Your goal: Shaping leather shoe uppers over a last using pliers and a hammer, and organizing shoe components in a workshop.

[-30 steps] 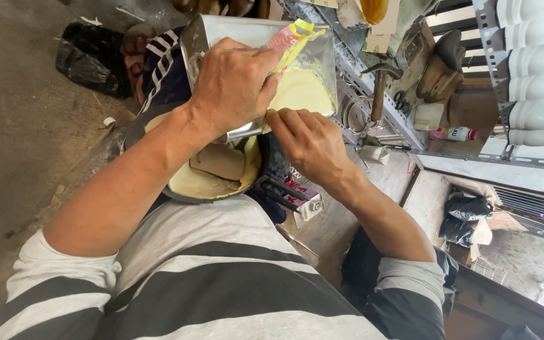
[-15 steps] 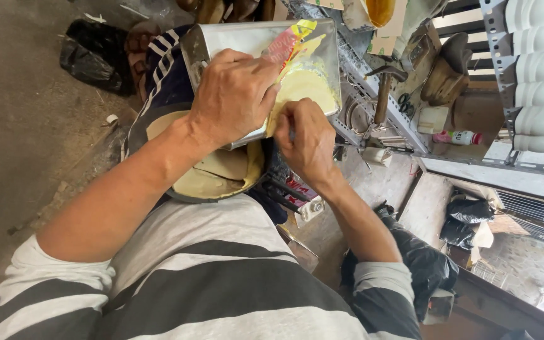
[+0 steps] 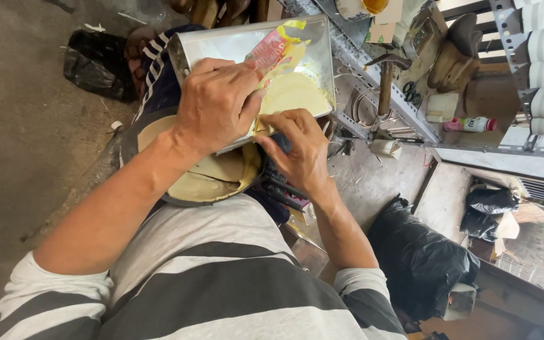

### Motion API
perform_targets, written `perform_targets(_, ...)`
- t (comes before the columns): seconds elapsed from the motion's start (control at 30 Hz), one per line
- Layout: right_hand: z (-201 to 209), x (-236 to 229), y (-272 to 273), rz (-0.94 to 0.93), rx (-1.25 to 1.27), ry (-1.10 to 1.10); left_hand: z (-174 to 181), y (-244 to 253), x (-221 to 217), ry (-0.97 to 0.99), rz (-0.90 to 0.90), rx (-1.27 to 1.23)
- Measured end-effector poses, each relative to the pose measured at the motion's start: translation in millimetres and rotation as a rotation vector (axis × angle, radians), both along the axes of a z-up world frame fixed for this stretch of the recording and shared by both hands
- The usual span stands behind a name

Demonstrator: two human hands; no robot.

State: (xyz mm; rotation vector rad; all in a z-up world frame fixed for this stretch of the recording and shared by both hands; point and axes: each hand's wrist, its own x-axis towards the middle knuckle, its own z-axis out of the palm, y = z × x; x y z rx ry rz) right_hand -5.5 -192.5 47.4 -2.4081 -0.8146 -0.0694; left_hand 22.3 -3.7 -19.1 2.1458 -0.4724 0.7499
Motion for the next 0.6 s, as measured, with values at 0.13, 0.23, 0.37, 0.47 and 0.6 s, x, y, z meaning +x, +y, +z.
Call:
perform_targets(0.13, -2.7, 5.1, 0.6, 0.002, -0.026, -0.023, 3.7, 2.2, -0.8, 0.016, -0.032, 0.013)
perform_targets(0.23, -5.6, 6.1, 1.7, -0.008, -0.017, -0.081, 6.3, 4.2, -3.5, 0.028, -0.04, 0.022)
perform_targets(0.37, -34.9, 15.5, -23.1, -0.181, 0.237, -0.129, 9.4, 5.3, -3.8, -0.009, -0.025, -0.058)
perform_targets(0.47, -67.0, 23.8, -57.3, -0.462, 0.468, -0.105, 2.5, 3.1, -3.3, -0.061, 0.01, -0.037)
perform_targets(0.6, -39.1, 38.9, -97.8, -0.801, 0.66, -0.19, -0.6, 7.5, -6.0, -0.045, -0.035, -0.041)
